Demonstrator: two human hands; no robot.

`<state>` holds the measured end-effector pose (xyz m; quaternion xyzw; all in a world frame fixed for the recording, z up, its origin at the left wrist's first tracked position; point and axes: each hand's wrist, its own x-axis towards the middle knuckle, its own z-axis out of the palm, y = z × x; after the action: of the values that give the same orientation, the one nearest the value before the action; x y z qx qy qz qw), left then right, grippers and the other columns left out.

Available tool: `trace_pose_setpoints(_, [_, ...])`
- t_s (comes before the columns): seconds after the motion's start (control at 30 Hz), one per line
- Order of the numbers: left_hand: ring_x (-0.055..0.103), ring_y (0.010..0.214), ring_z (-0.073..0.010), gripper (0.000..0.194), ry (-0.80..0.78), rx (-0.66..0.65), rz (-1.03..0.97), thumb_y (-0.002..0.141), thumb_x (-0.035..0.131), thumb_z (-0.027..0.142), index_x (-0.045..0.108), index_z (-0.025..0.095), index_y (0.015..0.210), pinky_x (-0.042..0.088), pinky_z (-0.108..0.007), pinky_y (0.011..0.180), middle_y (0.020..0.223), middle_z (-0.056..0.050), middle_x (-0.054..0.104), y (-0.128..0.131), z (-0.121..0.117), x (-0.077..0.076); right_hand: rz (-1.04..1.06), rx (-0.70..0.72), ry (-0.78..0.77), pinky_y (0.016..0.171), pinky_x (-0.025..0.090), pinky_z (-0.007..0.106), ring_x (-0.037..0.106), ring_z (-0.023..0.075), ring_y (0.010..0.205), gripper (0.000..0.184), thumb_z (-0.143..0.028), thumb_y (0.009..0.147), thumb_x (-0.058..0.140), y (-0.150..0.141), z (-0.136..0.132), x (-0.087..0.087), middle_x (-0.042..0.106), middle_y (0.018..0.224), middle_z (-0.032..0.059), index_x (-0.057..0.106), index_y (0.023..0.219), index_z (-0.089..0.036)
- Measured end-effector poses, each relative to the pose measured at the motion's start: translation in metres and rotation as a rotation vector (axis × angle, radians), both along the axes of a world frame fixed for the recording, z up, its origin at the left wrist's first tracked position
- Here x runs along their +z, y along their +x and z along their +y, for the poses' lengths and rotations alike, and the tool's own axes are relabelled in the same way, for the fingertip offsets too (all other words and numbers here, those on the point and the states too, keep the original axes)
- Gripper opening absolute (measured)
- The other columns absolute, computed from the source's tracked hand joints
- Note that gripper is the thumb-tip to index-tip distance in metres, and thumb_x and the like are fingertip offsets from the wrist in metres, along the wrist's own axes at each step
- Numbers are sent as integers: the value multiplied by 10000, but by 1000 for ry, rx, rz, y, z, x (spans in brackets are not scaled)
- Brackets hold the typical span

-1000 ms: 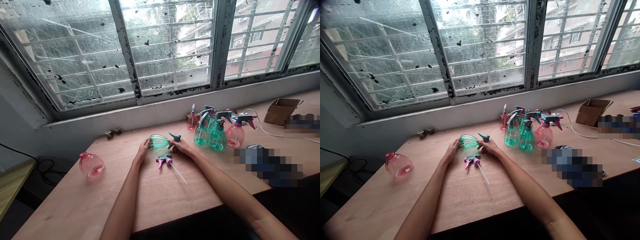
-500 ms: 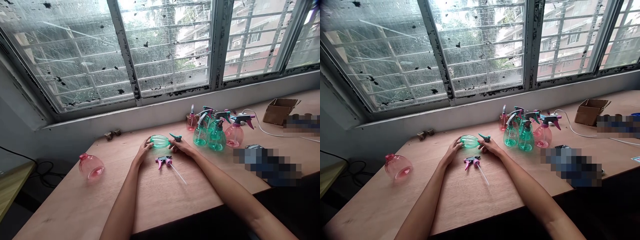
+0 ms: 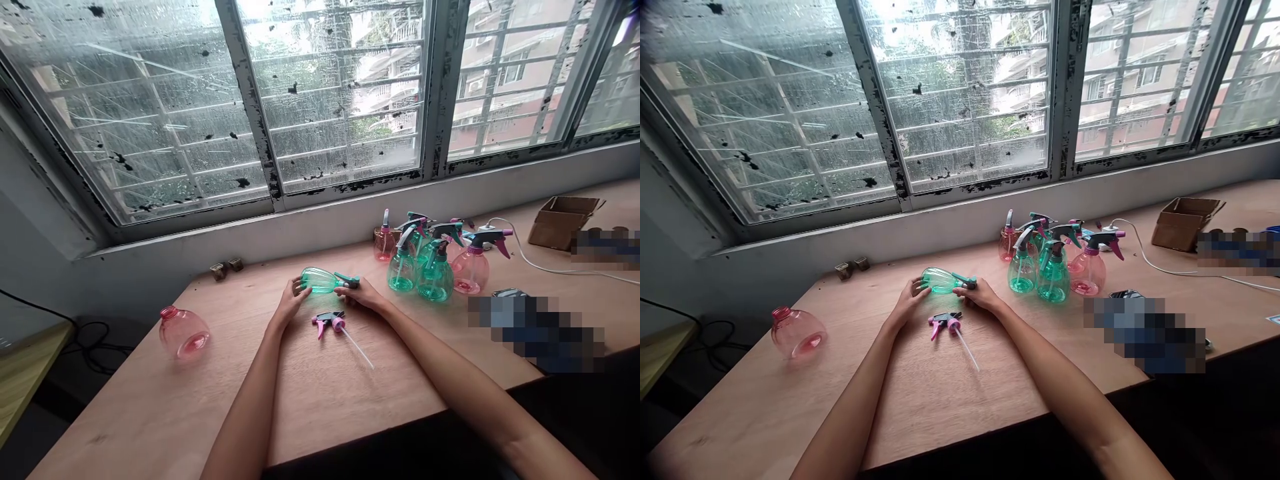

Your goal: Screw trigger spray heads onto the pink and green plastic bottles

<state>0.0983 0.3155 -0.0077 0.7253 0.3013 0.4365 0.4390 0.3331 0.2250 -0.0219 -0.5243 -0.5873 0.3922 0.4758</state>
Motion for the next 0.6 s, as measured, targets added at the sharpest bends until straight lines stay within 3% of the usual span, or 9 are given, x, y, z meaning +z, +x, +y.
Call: trace_pose_setpoints(0.6, [655,1103,-260,326,-4,58,20,955,631,299,595,181,1257,561,-482,925,1295,-95,633,2,-6,6,12,-23,-9,694,608,338,697,177,809,225,-324,985,622,-3,1,0,698,1047,50,642,1131,-154])
